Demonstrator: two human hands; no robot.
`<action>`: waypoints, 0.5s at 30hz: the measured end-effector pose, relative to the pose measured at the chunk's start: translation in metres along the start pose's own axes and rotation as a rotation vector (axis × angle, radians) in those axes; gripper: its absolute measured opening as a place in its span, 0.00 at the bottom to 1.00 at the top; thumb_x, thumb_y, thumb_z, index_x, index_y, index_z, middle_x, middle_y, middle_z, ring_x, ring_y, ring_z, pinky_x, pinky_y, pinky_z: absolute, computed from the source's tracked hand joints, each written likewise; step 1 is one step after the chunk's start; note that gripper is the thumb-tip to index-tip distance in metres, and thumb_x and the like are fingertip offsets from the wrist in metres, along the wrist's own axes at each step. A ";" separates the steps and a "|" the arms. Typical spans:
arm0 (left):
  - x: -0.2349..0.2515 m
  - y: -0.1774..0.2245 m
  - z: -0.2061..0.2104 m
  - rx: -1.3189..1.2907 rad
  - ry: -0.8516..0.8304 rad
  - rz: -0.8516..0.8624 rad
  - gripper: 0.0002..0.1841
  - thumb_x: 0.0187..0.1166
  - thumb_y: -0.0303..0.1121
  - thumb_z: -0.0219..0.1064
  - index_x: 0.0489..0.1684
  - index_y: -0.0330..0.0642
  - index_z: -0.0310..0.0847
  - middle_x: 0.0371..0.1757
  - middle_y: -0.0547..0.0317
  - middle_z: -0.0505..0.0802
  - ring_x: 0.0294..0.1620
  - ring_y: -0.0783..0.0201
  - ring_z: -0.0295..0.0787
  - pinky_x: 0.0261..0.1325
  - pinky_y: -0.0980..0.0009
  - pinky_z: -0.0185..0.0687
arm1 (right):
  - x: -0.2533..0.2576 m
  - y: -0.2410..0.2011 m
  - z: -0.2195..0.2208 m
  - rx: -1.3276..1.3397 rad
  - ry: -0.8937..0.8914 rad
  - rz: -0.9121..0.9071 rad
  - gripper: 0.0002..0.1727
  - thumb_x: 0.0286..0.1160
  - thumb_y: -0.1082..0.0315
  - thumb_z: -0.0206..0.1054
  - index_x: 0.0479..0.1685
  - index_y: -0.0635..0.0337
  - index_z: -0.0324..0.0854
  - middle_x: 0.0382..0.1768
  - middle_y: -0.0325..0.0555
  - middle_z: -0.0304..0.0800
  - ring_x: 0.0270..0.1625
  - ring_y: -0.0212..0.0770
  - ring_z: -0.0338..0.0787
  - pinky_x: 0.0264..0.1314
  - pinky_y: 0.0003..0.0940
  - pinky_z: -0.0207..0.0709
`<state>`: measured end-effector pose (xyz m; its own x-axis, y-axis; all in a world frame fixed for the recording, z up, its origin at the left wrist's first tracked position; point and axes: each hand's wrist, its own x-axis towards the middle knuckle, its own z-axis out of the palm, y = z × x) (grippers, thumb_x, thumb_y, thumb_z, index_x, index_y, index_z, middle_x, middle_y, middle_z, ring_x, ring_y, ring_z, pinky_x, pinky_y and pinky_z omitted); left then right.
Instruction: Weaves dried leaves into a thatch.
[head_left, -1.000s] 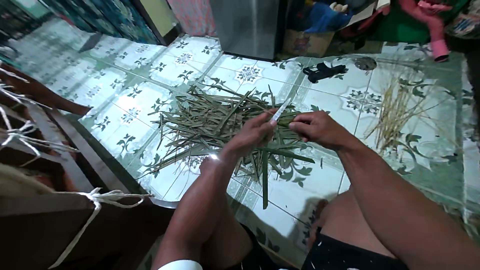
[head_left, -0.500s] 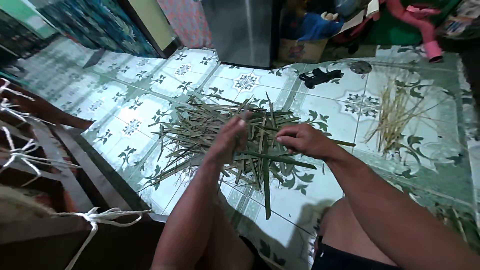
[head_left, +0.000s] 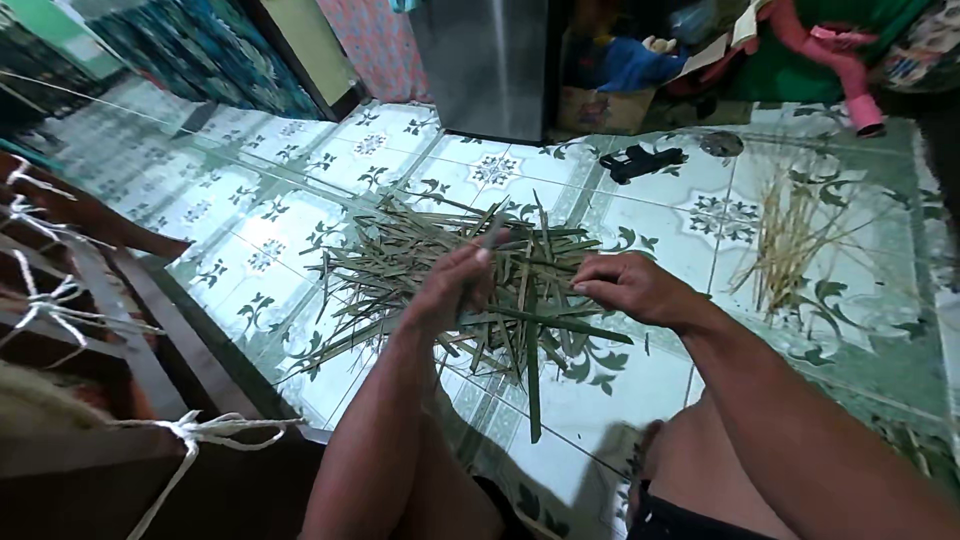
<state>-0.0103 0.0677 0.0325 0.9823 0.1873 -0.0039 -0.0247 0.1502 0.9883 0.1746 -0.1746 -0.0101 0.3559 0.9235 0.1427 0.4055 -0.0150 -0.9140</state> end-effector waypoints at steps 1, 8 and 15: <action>-0.002 0.004 -0.009 -0.033 0.019 0.064 0.24 0.87 0.48 0.58 0.78 0.50 0.76 0.17 0.72 0.77 0.13 0.78 0.70 0.19 0.81 0.71 | -0.002 0.000 -0.002 0.007 -0.002 0.002 0.11 0.82 0.63 0.63 0.42 0.57 0.90 0.35 0.31 0.84 0.28 0.18 0.76 0.32 0.15 0.71; -0.010 -0.003 -0.008 -0.014 -0.004 -0.013 0.23 0.86 0.45 0.58 0.78 0.51 0.76 0.19 0.71 0.80 0.15 0.77 0.73 0.22 0.81 0.74 | -0.004 0.007 -0.006 -0.015 -0.039 -0.043 0.12 0.82 0.63 0.63 0.41 0.58 0.91 0.34 0.31 0.84 0.28 0.18 0.75 0.32 0.14 0.70; -0.028 0.016 -0.055 -0.199 0.175 0.286 0.23 0.87 0.54 0.57 0.76 0.59 0.75 0.12 0.72 0.75 0.08 0.75 0.69 0.14 0.78 0.72 | -0.016 0.018 -0.029 -0.053 -0.076 0.051 0.11 0.81 0.63 0.63 0.43 0.56 0.90 0.37 0.33 0.85 0.27 0.21 0.76 0.30 0.19 0.72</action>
<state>-0.0484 0.1179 0.0402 0.8844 0.4093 0.2243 -0.3451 0.2499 0.9047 0.2002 -0.2009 -0.0178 0.3135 0.9473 0.0654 0.4327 -0.0813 -0.8979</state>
